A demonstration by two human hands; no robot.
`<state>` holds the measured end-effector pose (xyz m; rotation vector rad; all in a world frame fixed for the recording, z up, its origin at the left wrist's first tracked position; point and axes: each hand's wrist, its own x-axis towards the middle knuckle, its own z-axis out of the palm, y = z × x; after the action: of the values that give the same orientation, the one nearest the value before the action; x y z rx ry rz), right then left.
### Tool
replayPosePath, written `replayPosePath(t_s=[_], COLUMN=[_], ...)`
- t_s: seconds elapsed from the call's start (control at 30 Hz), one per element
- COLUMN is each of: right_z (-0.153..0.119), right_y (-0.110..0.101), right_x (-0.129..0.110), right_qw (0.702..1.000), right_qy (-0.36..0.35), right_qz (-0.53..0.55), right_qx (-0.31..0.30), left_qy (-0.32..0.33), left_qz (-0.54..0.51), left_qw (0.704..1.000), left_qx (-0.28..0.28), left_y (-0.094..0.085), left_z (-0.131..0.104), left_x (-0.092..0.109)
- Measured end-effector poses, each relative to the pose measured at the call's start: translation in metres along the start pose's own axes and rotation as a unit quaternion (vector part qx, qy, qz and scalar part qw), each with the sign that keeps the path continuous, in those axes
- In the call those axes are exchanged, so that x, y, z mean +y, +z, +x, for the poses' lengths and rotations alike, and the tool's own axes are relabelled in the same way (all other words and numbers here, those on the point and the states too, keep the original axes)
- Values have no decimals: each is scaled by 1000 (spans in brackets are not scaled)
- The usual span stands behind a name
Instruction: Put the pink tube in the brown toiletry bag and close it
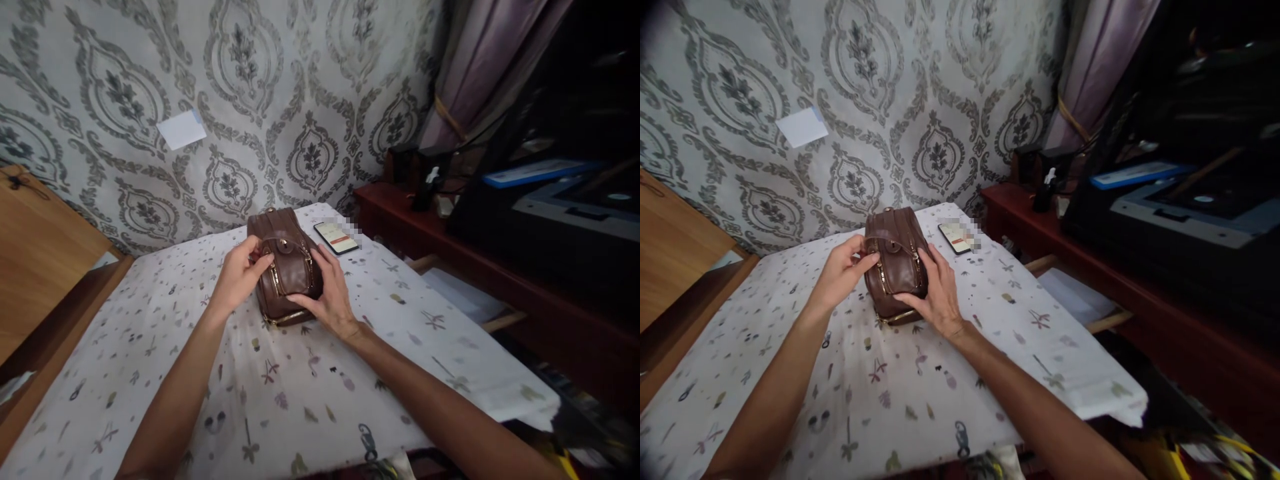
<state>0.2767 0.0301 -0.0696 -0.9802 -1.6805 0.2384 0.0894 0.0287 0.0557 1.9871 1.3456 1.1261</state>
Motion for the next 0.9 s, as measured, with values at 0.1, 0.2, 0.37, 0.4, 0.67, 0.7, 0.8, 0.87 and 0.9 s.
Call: replayPosePath(t_s=[0.1, 0.2, 0.37, 0.4, 0.67, 0.7, 0.8, 0.87, 0.9], right_z=[0, 0, 2, 3, 3, 3, 2, 2, 2], right_y=[4, 8, 9, 8, 10, 11, 12, 12, 12], right_x=[-1, 0, 3, 3, 2, 2, 4, 4, 5], right_qw=[999, 998, 999, 999, 999, 998, 998, 998, 998], right_qy=[16, 14, 28, 29, 37, 42, 48, 49, 50], right_qz=[-29, -40, -29, -24, 33, 37, 42, 43, 43], right_qx=[22, 44, 33, 30, 17, 14, 12, 10, 8], left_qy=[-7, -7, -4, -5, 6, 11, 22, 29, 33], left_qz=[-14, -25, -33, -37, -42, -37, -10, 11, 22], left_qw=[1000, 1000, 999, 999, 998, 998, 998, 998, 998], left_qx=[-3, -4, 3, 5, 46, 49, 53, 52, 51], left_y=[0, 1, 1, 1, 5, 6, 6, 6, 6], left_z=[0, 1, 1, 1, -6, -7, -10, -11, -11], left_x=[0, 0, 2, 2, 1, 1, 3, 3, 3])
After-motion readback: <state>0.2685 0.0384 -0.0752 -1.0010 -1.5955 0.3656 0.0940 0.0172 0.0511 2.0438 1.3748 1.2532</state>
